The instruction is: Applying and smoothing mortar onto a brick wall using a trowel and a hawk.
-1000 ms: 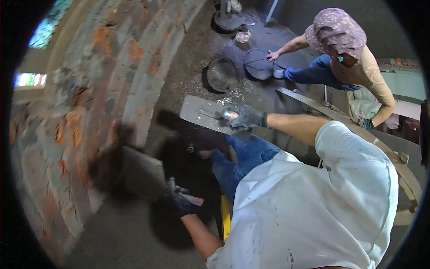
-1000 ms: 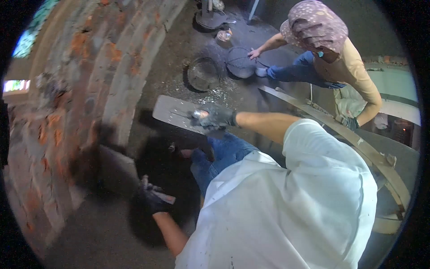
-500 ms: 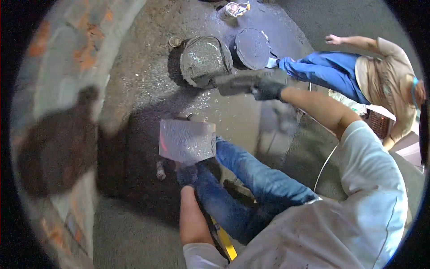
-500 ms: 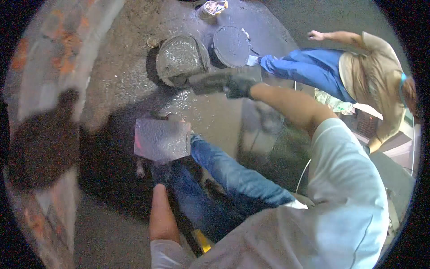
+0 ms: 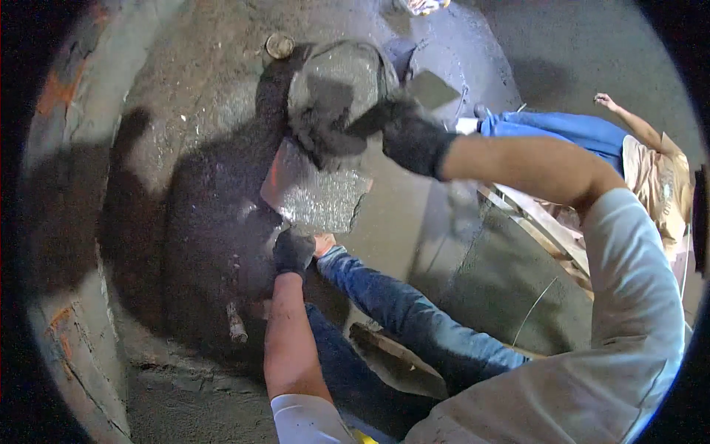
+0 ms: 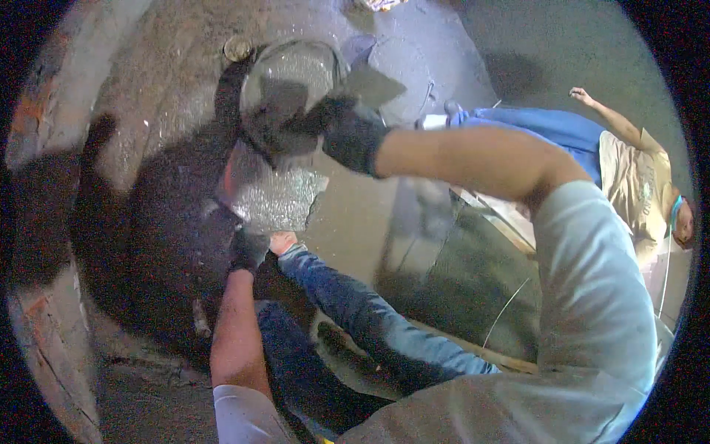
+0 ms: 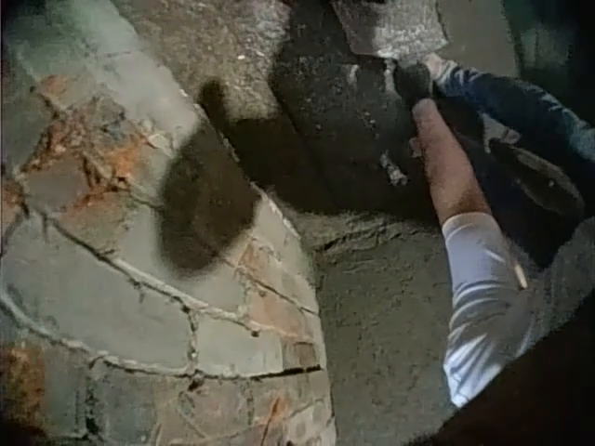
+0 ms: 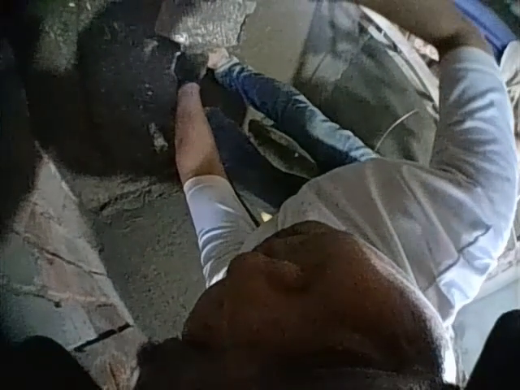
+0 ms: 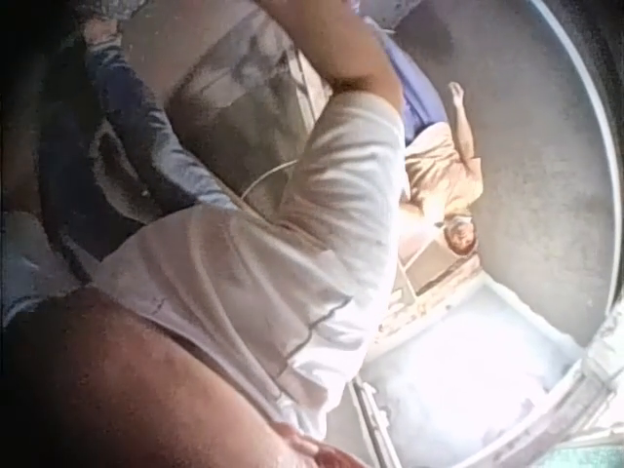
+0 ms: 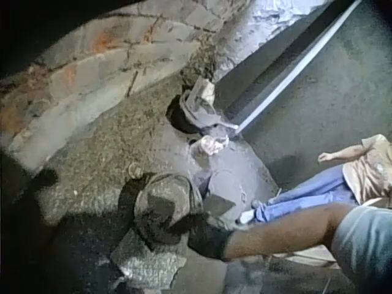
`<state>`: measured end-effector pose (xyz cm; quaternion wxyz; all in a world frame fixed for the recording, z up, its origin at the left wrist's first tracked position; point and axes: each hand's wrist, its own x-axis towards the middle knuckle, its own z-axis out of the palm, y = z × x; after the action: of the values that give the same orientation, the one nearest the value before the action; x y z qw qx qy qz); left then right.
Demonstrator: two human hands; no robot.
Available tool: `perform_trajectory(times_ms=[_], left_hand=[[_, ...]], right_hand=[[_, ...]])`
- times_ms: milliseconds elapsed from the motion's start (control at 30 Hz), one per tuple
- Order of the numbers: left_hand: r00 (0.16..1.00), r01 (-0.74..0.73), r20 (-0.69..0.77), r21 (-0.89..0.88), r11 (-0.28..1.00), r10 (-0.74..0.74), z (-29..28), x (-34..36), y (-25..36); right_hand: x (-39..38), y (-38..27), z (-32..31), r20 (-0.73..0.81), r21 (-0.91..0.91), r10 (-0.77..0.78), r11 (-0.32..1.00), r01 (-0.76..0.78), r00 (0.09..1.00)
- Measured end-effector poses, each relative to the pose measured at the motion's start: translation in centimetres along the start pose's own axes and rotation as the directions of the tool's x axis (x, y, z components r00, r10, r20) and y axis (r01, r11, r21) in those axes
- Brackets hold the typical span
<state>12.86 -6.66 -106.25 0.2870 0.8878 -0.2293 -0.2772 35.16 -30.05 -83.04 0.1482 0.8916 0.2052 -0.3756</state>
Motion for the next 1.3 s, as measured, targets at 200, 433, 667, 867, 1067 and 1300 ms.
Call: perform_trajectory(times_ms=[200, 433, 667, 867, 1067, 1300], left_hand=[[0.995, -0.024, -0.101, -0.179, 0.984, 0.006, -2.0, 2.1, 2.1], [0.985, 0.133, -0.055, -0.353, 0.926, -0.162, 2.0, 3.0, -1.0], [0.961, 0.270, 0.042, -0.374, 0.887, -0.274, -7.3, 2.3, 1.4], [0.997, 0.007, 0.080, -0.011, 1.000, -0.006, -12.9, -3.9, 3.9], [0.937, -0.191, -0.240, 0.258, 0.947, 0.254, -19.9, -12.5, 11.3], [0.759, -0.143, -0.650, -0.118, 0.983, 0.032, -30.7, -20.3, 24.8]], right_hand=[[-4.3, 4.2, -3.3, -0.252, 0.274, -0.185, 0.928, 0.254, 0.950], [5.4, 5.4, 4.8, -0.115, -0.218, -0.146, 0.969, 0.119, 0.983], [-3.3, 0.6, -1.9, -0.377, -0.157, -0.348, 0.937, 0.311, 0.859], [-13.6, -4.7, -7.1, -0.048, 0.300, -0.117, 0.946, 0.126, 0.992], [-29.8, -4.7, -13.0, -0.072, 0.464, 0.214, 0.872, -0.157, 0.974], [-39.3, -13.2, -19.6, -0.111, 0.701, 0.339, 0.693, -0.168, 0.934]])
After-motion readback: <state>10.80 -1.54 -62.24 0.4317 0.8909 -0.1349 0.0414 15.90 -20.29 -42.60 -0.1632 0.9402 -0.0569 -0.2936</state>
